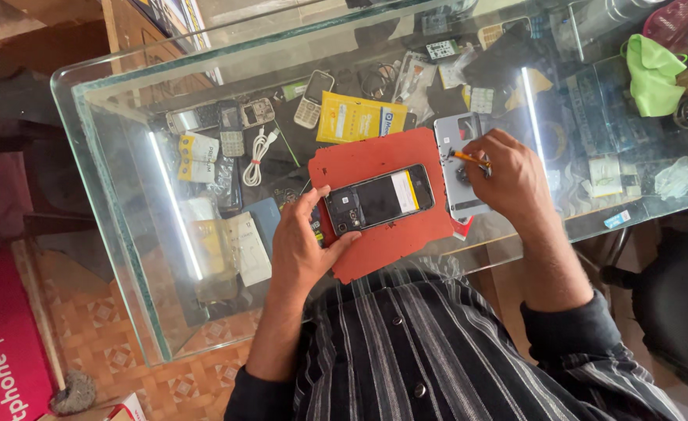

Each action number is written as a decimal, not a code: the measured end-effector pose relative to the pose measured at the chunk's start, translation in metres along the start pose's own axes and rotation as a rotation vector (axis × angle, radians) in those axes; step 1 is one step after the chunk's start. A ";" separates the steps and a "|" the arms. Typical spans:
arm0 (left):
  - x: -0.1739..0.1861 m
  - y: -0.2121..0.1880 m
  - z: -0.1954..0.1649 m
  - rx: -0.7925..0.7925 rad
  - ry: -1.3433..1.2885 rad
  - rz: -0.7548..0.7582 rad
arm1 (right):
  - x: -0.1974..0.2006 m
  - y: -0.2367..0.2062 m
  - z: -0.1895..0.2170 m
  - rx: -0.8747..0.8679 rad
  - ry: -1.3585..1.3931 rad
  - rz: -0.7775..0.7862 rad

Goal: The person repairs a disassembled smartphone on a red mat at a glass counter. They reposition the phone body, use a screwdriver on its internal components, apply adhesive from a glue bottle, and handle the rear camera module and back cover while reassembling the device.

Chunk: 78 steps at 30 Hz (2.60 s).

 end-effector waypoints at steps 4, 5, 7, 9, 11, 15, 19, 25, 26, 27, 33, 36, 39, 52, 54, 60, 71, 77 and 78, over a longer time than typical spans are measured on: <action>0.000 0.000 0.000 0.004 0.010 -0.003 | -0.015 -0.005 -0.004 -0.033 0.024 0.056; 0.000 0.000 0.000 0.004 0.008 -0.006 | -0.018 -0.005 -0.005 -0.028 0.015 0.059; 0.001 0.000 -0.001 0.002 0.005 -0.014 | -0.022 -0.004 -0.006 -0.010 -0.017 0.070; 0.000 0.001 0.001 0.027 0.022 0.003 | -0.025 -0.004 -0.006 0.014 -0.061 0.085; 0.000 0.001 0.001 0.034 0.029 0.007 | -0.028 -0.004 -0.007 0.016 -0.075 0.084; 0.004 0.001 -0.003 -0.001 0.033 -0.020 | -0.034 -0.006 -0.007 0.011 -0.136 0.086; 0.003 0.000 -0.001 0.022 0.029 0.001 | -0.037 -0.004 0.001 0.018 -0.201 0.110; 0.014 -0.029 -0.031 -0.091 -0.103 -0.123 | -0.045 -0.013 0.056 0.106 0.319 0.114; 0.009 -0.032 -0.035 -0.086 -0.135 -0.077 | -0.060 -0.019 0.068 0.083 0.389 0.214; 0.005 -0.037 -0.039 -0.082 -0.167 -0.031 | -0.071 -0.024 0.082 0.088 0.465 0.243; 0.002 -0.047 -0.043 -0.140 -0.170 0.070 | -0.119 -0.043 0.110 -0.101 0.747 0.368; 0.000 -0.052 -0.042 -0.178 -0.130 0.095 | -0.124 -0.045 0.109 -0.131 0.746 0.399; 0.000 -0.053 -0.039 -0.190 -0.155 0.064 | -0.125 -0.046 0.110 -0.135 0.735 0.439; 0.020 -0.048 -0.013 0.014 -0.425 -0.030 | -0.046 -0.028 0.149 0.447 0.766 -0.216; 0.021 -0.049 -0.015 -0.020 -0.430 -0.041 | -0.043 -0.035 0.155 0.531 0.678 -0.254; 0.014 -0.050 -0.011 0.006 -0.434 -0.030 | -0.056 -0.044 0.154 0.488 0.574 -0.154; 0.010 -0.050 -0.006 0.018 -0.429 -0.030 | -0.052 -0.032 0.169 0.597 0.737 -0.193; 0.013 -0.045 -0.008 0.016 -0.400 -0.034 | -0.060 -0.029 0.172 0.657 0.717 -0.117; 0.014 -0.045 -0.008 0.023 -0.406 -0.043 | -0.059 -0.029 0.172 0.677 0.694 -0.130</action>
Point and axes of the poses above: each hand's wrist, its own y-axis towards the middle knuckle, its own x-axis out of the back of the hand, z = x × y, the point moved 10 cm from there along y, towards the middle knuckle, and after that the axes turned 14 degrees about x, right-handed, at the moved point
